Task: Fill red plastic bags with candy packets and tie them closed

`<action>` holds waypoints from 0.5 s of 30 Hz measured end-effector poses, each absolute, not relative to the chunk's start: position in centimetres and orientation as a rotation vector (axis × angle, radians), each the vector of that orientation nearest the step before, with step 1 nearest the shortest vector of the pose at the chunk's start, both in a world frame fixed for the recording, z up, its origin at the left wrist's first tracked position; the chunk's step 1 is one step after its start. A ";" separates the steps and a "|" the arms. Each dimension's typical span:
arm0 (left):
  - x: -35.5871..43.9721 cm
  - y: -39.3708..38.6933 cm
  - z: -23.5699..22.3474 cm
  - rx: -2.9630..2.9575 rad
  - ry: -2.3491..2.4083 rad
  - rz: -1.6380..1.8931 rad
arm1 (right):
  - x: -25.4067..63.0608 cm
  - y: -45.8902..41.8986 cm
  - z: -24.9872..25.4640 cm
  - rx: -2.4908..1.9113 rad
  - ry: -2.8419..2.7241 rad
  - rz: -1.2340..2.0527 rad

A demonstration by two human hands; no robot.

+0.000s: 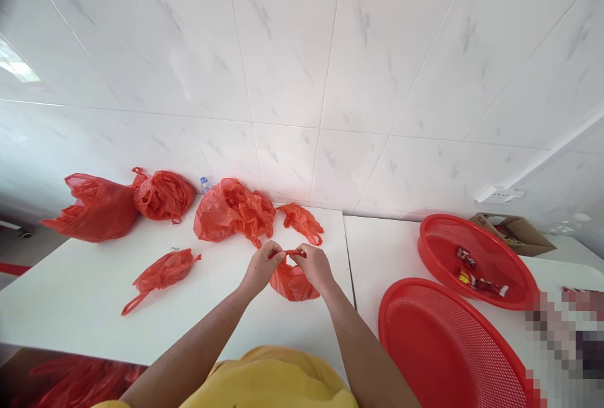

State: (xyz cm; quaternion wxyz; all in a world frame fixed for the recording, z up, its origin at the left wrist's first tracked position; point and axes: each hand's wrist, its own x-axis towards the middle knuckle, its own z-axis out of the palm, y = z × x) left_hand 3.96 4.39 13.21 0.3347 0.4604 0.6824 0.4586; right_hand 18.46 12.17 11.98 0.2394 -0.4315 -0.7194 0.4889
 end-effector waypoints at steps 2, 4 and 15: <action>3.5 4.6 13.6 1.220 1.794 1.220 | 17.7 12.7 12.2 -1.177 -1.917 1.391; 3.2 4.6 13.6 1.232 1.812 1.240 | 16.9 13.1 12.4 -1.130 -1.825 1.493; -2.6 2.5 8.0 1.412 2.211 0.981 | 18.6 15.5 6.9 -1.353 -1.349 1.575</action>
